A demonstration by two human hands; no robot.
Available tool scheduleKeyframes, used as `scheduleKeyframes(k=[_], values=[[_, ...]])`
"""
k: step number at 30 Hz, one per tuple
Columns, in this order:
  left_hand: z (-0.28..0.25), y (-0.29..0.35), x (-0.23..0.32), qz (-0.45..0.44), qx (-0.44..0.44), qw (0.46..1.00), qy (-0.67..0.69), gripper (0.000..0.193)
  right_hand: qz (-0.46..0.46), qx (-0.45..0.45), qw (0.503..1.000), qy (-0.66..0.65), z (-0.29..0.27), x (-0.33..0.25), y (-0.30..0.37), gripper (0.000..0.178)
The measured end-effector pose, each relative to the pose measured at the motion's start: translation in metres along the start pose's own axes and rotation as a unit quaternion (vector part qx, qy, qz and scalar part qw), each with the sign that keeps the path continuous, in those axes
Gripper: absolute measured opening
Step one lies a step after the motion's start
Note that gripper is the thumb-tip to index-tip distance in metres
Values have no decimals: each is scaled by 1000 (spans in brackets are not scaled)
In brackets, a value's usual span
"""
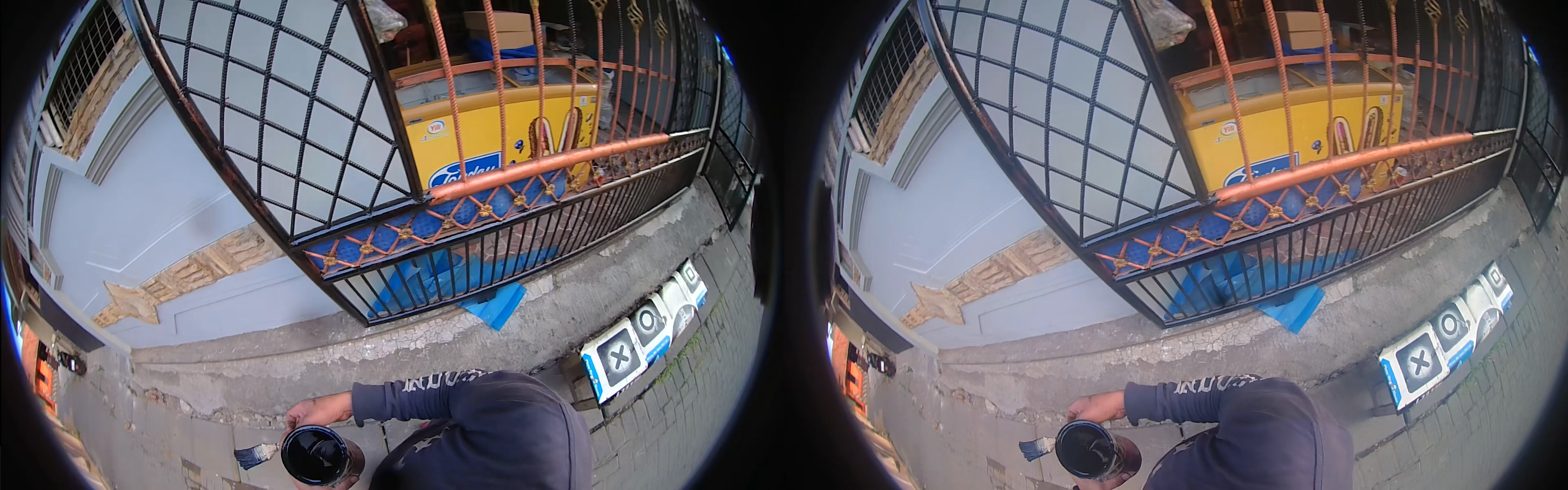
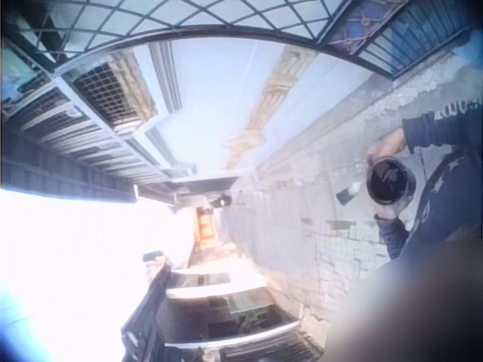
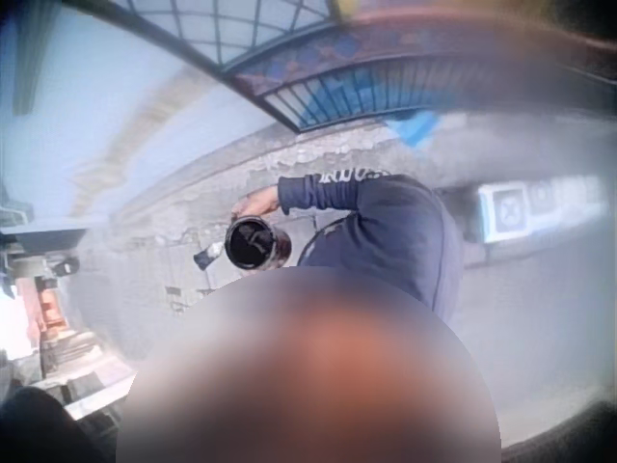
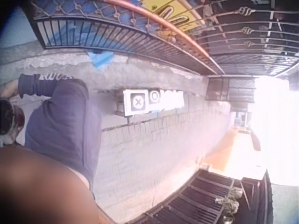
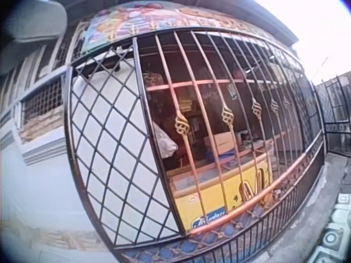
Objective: The person paints a metal gate black using a paintbrush and a paint can. They repeatedly dip the brush into the can and apply paint to vertical bars and horizontal rails. The person briefly moves a cardboard box on the ground to adjust their position before continuing to paint.
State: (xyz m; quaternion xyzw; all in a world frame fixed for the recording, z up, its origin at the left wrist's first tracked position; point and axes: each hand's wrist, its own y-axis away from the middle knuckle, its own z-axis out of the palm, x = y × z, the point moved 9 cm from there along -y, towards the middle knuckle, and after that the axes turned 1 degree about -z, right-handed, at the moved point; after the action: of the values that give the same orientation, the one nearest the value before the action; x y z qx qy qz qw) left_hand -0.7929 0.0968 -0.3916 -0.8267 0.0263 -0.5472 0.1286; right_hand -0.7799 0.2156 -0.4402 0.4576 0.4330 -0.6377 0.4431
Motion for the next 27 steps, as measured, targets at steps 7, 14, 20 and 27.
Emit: scheduleKeyframes(k=[7,14,20,27], values=[[13,-21,-31,54,-187,980,48,140,-55,360,927,-84,-68,32,148,23],[92,-12,-29,82,-336,935,85,136,80,839,443,-305,-12,342,514,16],[201,-1,-4,83,-412,905,70,132,-114,873,143,-453,135,483,690,30],[390,-7,21,73,-469,880,20,128,-223,861,23,-457,109,481,802,69]])
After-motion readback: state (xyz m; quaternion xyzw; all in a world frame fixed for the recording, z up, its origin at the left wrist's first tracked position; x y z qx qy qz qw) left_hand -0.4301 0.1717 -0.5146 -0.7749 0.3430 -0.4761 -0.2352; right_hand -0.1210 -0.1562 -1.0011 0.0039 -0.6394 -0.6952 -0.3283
